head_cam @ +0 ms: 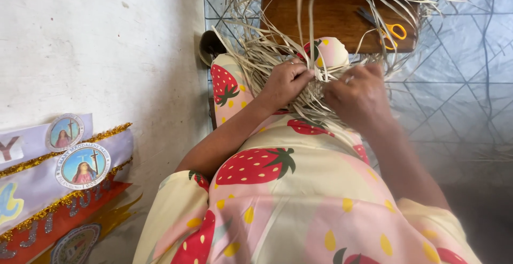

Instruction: Weaving and braiding dried plant fibers to create a craft item

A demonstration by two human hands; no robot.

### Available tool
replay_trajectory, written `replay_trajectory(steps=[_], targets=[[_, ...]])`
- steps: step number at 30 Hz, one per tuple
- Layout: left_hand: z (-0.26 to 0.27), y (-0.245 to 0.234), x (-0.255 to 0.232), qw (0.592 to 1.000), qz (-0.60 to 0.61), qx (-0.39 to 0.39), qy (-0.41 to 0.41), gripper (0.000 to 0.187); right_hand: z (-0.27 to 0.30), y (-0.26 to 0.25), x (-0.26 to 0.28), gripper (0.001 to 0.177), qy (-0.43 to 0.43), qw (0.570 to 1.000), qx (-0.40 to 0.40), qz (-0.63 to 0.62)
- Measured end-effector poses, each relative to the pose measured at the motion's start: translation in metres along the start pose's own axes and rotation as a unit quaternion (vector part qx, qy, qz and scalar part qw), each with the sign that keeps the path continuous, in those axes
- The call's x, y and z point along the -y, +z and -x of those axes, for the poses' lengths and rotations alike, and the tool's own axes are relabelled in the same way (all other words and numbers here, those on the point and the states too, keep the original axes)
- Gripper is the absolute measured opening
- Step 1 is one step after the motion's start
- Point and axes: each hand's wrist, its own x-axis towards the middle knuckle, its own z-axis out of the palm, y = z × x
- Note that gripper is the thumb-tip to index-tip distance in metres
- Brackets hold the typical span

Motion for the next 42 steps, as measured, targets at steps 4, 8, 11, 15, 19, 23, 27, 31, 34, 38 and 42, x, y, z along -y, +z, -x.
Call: replay_trajectory(steps=[4,8,11,15,19,23,27,31,34,38,42], targets=[[0.0,-0.011,-0.021,0.999,0.037,0.024,-0.03,0.053,0.029,0.015,0.026,0.012,-0.029,0.998,0.046,-0.006],[0.008,-0.026,-0.048,0.992,-0.033,0.105,-0.064,0.066,0.045,0.033,0.033,0.013,-0.006,0.989,0.106,-0.105],[0.006,-0.015,-0.024,0.989,-0.081,0.127,0.006,0.062,0.017,0.001,0.048,0.025,0.022,0.987,0.13,-0.091],[-0.012,-0.026,-0.024,0.993,-0.075,0.077,0.054,0.061,0.005,0.033,0.003,0.02,0.028,0.996,0.081,0.032],[-0.024,-0.032,-0.016,0.993,-0.047,-0.008,0.109,0.06,-0.013,0.055,-0.042,0.016,-0.006,0.978,-0.045,0.203],[-0.019,-0.031,0.006,0.998,0.009,-0.018,0.06,0.061,-0.027,0.042,-0.018,0.01,-0.008,0.983,-0.078,0.164],[-0.007,-0.025,0.024,0.998,0.057,-0.023,0.014,0.062,-0.032,0.011,0.016,0.017,-0.022,0.994,-0.079,0.078],[-0.006,-0.021,0.032,0.991,0.13,-0.018,-0.037,0.063,-0.014,0.016,0.042,0.016,-0.057,0.996,-0.053,0.034],[-0.001,-0.02,0.035,0.986,0.156,-0.015,-0.06,0.064,0.014,0.052,0.045,0.012,-0.081,0.997,0.003,0.007],[-0.006,-0.038,-0.017,0.988,0.154,-0.007,-0.004,0.054,0.026,0.094,0.033,0.019,-0.075,0.994,0.054,-0.054],[-0.015,-0.05,-0.043,0.995,-0.009,-0.062,0.082,0.041,0.005,0.083,0.037,0.011,-0.083,0.995,0.038,-0.029]])
